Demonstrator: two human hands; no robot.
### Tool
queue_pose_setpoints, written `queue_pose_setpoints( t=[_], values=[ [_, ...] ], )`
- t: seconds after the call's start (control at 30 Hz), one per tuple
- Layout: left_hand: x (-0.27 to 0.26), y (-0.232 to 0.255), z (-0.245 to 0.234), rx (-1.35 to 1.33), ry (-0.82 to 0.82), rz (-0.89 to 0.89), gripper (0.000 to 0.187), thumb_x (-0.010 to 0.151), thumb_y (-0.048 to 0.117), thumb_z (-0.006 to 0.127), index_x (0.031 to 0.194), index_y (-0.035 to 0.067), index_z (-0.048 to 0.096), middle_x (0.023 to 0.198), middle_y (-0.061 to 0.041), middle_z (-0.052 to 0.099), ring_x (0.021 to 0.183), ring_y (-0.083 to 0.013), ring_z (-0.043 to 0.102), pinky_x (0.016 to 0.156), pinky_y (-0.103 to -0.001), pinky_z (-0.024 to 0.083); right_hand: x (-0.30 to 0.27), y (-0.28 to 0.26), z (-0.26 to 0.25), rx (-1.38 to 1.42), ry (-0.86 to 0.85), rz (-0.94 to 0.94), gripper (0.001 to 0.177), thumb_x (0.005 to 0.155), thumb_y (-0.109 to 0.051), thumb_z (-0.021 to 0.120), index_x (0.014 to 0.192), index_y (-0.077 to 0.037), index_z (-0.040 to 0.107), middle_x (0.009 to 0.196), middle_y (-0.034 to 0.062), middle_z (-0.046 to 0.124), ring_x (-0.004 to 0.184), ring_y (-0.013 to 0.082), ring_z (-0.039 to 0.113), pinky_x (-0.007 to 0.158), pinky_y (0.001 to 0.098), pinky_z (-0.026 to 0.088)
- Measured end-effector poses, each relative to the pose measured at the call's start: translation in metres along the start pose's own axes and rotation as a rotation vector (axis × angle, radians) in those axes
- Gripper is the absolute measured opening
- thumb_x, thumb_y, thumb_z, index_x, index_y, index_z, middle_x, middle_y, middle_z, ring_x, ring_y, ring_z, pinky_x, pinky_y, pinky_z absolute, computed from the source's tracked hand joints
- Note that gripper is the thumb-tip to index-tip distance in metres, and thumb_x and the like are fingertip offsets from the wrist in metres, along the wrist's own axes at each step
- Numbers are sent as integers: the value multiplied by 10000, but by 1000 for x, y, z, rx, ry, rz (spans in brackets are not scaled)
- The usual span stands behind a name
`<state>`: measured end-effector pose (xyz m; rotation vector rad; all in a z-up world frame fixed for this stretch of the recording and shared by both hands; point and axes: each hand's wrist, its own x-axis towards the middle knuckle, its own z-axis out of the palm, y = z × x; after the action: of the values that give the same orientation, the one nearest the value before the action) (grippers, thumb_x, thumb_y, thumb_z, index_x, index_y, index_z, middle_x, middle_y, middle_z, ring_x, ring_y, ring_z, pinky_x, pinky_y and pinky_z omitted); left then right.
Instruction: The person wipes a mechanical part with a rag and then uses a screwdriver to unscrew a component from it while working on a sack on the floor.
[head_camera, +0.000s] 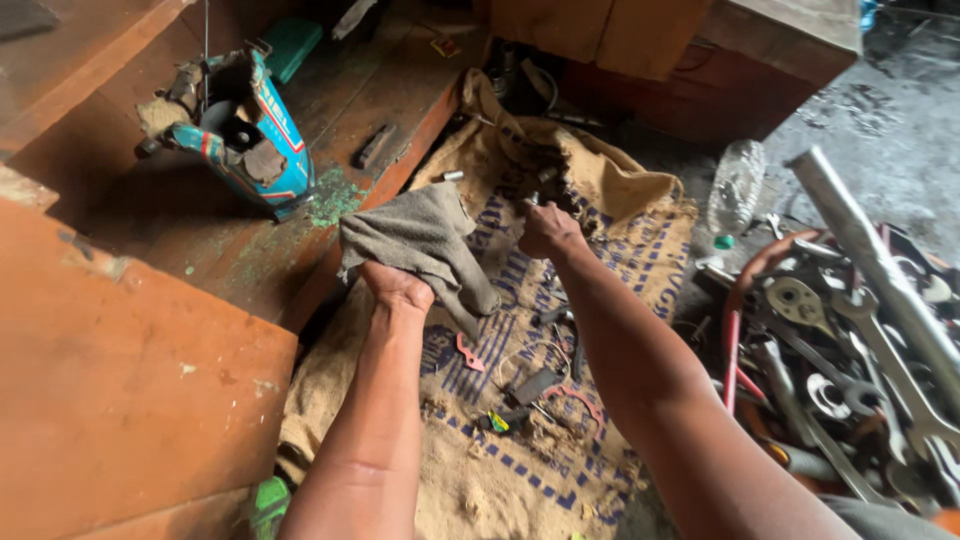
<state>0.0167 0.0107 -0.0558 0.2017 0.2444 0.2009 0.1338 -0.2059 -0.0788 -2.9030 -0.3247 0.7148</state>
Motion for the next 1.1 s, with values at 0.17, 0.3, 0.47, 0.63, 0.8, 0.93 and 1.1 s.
queue_pose_setpoints(
  t=[0.17,0.3,0.47,0.63,0.8,0.93,1.1],
  values=[
    [9,9,-18,51,27,-5,591,969,610,494,1224,99,650,1258,-103,686,1130,-309,658,1020,-489,533,16,-9,-14,139,59,31,594,955,-86,610,1500,-165,386,1327,281,488,862,279,654,596,321,566],
    [7,15,-24,77,47,-5,596,977,617,479,1221,102,653,1248,-102,692,1130,-308,658,1018,-487,533,44,-12,-29,313,164,131,826,914,-172,708,1563,-97,203,1490,391,223,1039,421,622,791,395,593],
    [12,19,-28,87,56,8,604,987,627,461,1217,104,657,1236,-101,700,1129,-307,657,1015,-485,533,93,7,-24,238,106,157,733,869,-280,791,1465,-61,424,1388,279,479,1197,402,526,978,460,509],
    [17,18,-34,80,7,-15,630,996,634,454,1214,82,665,1223,-117,698,1121,-311,657,1009,-477,535,160,30,35,207,74,213,273,996,-180,562,1083,0,748,1130,204,778,1007,294,766,874,432,606],
    [16,23,-35,81,20,1,628,994,633,454,1209,82,665,1218,-115,700,1116,-310,658,1003,-475,536,164,3,55,203,400,90,270,967,-204,649,1090,35,669,1208,312,570,883,312,655,725,364,640],
    [11,28,-37,87,41,10,626,992,633,453,1204,83,666,1214,-113,703,1110,-309,659,998,-472,538,147,-67,17,215,439,-145,691,889,-114,688,1549,-84,483,940,236,680,923,314,677,973,418,565],
    [11,35,-40,99,59,15,624,990,632,453,1198,84,666,1207,-111,705,1104,-307,661,991,-469,540,127,-105,-6,228,223,-65,683,865,-379,834,1450,-226,516,1337,273,507,1172,407,547,955,451,558]
  ],
)
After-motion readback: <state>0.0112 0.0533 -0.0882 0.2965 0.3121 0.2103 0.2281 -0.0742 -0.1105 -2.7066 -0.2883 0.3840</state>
